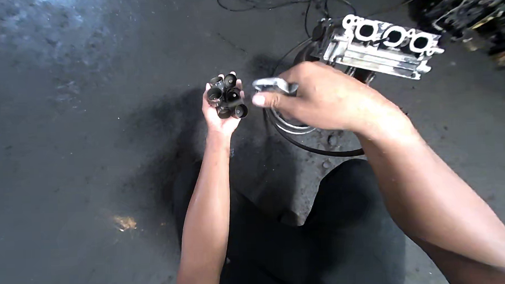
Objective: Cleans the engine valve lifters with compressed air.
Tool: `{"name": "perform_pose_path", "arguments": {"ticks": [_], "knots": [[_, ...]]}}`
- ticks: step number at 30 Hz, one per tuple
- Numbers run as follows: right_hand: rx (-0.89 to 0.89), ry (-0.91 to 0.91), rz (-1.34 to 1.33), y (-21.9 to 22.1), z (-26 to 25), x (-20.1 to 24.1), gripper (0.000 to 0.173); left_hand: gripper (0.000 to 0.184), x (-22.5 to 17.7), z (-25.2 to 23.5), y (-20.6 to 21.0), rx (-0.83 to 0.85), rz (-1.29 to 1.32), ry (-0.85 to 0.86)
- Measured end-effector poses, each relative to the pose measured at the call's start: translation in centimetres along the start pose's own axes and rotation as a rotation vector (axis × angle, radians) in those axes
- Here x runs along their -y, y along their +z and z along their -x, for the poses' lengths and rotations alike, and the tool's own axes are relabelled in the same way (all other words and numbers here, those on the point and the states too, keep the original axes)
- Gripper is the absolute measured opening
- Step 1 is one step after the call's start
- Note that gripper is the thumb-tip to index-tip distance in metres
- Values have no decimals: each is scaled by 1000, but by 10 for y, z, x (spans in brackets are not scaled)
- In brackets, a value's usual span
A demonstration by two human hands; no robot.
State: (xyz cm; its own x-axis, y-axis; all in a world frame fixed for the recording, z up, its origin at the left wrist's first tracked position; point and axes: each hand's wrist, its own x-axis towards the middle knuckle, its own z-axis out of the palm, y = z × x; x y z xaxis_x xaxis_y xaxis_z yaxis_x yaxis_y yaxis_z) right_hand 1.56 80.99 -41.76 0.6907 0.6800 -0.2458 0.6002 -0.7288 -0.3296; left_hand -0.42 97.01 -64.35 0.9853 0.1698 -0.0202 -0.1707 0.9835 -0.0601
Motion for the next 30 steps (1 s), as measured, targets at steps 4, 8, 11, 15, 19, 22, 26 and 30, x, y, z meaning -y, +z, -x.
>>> {"name": "perform_pose_path", "arguments": {"ticks": [4, 8, 11, 15, 19, 22, 26, 30], "knots": [[-35, -30, -83, -6, -6, 7, 55, 57, 0, 1, 7, -33, -71, 20], [-83, 19, -4, -7, -9, 17, 56, 58, 2, 1, 6, -59, -81, 32], [-44, -39, -76, -5, -8, 15, 55, 59, 1, 0, 7, -58, -73, 30], [-67, 5, -21, -2, -6, 10, 57, 58, 4, 0, 7, -27, -74, 21], [-37, 15, 33, 5, -2, 12, 57, 57, 1, 0, 0, -22, -47, 12], [-25, -2, 18, 7, 0, 8, 58, 61, 1, -3, 0, -8, -35, 2], [-36, 31, 8, 12, 7, 5, 57, 59, 0, 0, -1, 0, -7, -4], [-63, 8, -18, 11, 28, -8, 56, 58, -5, -1, 1, -31, 30, -6]]}}
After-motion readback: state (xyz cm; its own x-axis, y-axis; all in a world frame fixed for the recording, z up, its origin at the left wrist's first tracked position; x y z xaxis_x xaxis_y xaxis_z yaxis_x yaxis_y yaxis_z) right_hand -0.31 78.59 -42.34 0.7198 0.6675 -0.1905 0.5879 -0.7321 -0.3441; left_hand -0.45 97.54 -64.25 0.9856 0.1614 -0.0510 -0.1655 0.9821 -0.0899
